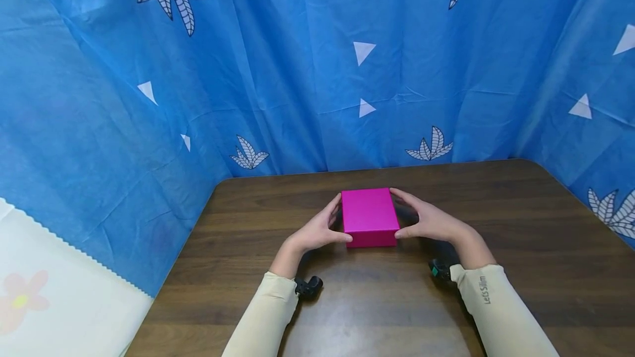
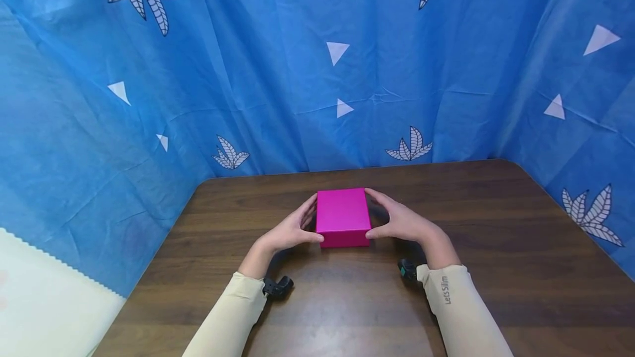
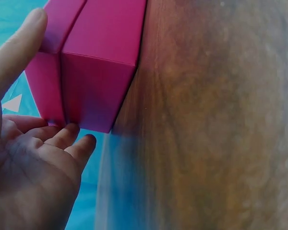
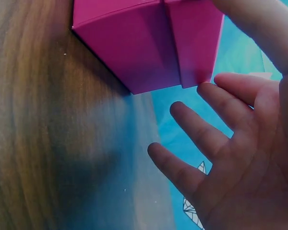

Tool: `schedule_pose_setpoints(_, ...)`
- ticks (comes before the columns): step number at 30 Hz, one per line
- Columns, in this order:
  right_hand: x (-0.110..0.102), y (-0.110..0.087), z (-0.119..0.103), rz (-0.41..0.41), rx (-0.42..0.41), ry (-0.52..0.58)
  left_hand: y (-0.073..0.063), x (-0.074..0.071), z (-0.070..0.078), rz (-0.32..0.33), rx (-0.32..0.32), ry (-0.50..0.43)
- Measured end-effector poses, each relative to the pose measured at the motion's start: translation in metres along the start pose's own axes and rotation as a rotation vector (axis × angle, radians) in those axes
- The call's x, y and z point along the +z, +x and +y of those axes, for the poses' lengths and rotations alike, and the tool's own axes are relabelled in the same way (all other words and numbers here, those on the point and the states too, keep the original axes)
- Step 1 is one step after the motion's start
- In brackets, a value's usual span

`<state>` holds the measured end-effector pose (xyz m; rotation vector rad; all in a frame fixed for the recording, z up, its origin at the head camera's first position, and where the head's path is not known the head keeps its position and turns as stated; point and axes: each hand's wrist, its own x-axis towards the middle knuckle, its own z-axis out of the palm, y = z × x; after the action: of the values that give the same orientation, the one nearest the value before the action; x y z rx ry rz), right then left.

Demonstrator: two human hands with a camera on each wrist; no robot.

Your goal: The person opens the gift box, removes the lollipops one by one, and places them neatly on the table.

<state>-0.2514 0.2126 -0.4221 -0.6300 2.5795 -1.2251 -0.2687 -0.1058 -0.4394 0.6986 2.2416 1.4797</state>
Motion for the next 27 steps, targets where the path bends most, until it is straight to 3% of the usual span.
schedule_pose_setpoints(14,0.004,0.003,0.014,0.005,-0.019,0.044,0.003,0.005,0.000,0.035,0.048,0.021)
schedule_pose_setpoints(27,0.003,0.001,0.015,0.018,-0.040,0.057,0.004,0.009,0.001,0.055,0.040,0.026)
